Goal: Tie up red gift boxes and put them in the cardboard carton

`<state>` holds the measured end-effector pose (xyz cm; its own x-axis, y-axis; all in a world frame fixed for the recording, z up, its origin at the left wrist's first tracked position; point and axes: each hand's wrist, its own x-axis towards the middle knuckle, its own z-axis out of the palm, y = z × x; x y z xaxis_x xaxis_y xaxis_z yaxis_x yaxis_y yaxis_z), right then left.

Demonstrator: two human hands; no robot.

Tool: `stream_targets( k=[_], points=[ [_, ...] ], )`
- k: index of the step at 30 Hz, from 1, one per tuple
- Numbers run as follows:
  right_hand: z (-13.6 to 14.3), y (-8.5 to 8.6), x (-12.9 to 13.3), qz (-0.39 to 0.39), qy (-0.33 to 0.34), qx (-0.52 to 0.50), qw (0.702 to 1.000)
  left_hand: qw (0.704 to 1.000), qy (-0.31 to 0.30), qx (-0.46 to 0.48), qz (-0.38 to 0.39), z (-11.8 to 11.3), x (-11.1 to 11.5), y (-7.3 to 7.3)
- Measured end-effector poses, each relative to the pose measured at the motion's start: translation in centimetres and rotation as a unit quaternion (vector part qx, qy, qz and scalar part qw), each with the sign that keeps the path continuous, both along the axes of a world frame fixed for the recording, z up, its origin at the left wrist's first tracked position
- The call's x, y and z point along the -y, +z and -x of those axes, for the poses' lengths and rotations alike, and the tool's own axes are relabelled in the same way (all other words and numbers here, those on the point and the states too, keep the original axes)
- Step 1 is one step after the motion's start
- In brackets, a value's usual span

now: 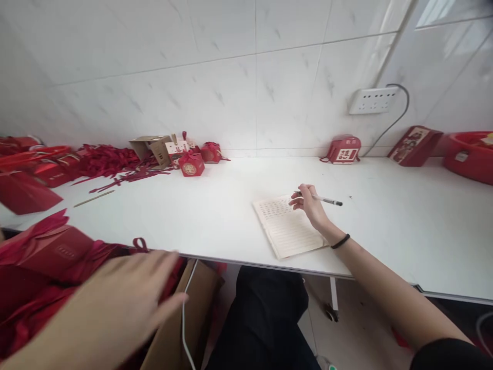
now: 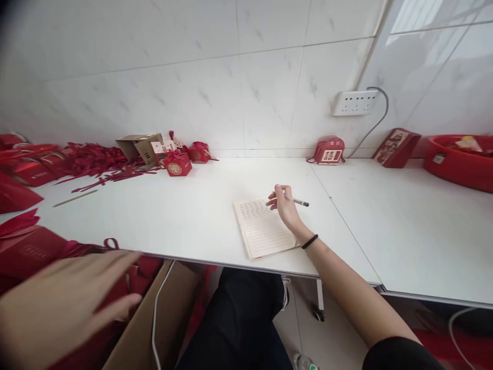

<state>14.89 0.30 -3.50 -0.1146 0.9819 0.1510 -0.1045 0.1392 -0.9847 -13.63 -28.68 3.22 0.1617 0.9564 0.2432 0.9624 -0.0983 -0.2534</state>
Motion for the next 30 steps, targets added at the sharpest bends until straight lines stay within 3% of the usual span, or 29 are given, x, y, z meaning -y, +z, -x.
stream_targets(
  k=[2,5,8,10,14,18,22,26,30],
  points=[
    [-0.6,-0.8,0.5,-0.007,-0.006,0.022,1.000,0.993,-0.114,-0.043,0.002,-6.3,-3.2,-0.5],
    [-0.9,-2.0,0.6,-0.011,-0.008,0.065,0.998,0.964,-0.248,-0.074,-0.054,-14.4,-7.6,-3.8],
    [-0.7,-2.7,0.1,-0.018,0.004,0.100,0.995,0.933,-0.332,-0.085,-0.110,-19.9,-11.2,-8.0],
    [-0.5,-2.8,-0.4,-0.023,0.009,0.116,0.993,0.928,-0.340,-0.070,-0.136,-22.2,-13.0,-10.1],
    [-0.3,-2.7,-0.9,-0.026,0.009,0.152,0.988,0.940,-0.313,-0.006,-0.133,-23.7,-15.1,-12.1],
    [-0.4,-2.5,-0.7,-0.039,-0.016,0.197,0.979,0.918,-0.351,0.011,-0.183,-23.2,-16.1,-12.9],
    [-0.8,-2.3,-0.6,-0.033,-0.013,0.234,0.972,0.902,-0.357,0.088,-0.228,-23.4,-16.6,-13.7],
    [-1.0,-2.1,-0.6,0.001,0.014,0.227,0.974,0.897,-0.339,0.136,-0.249,-23.9,-16.8,-14.0],
    [-1.1,-2.0,-0.5,0.030,-0.011,0.227,0.973,0.911,-0.333,0.150,-0.192,-24.0,-16.8,-13.5]
  ],
)
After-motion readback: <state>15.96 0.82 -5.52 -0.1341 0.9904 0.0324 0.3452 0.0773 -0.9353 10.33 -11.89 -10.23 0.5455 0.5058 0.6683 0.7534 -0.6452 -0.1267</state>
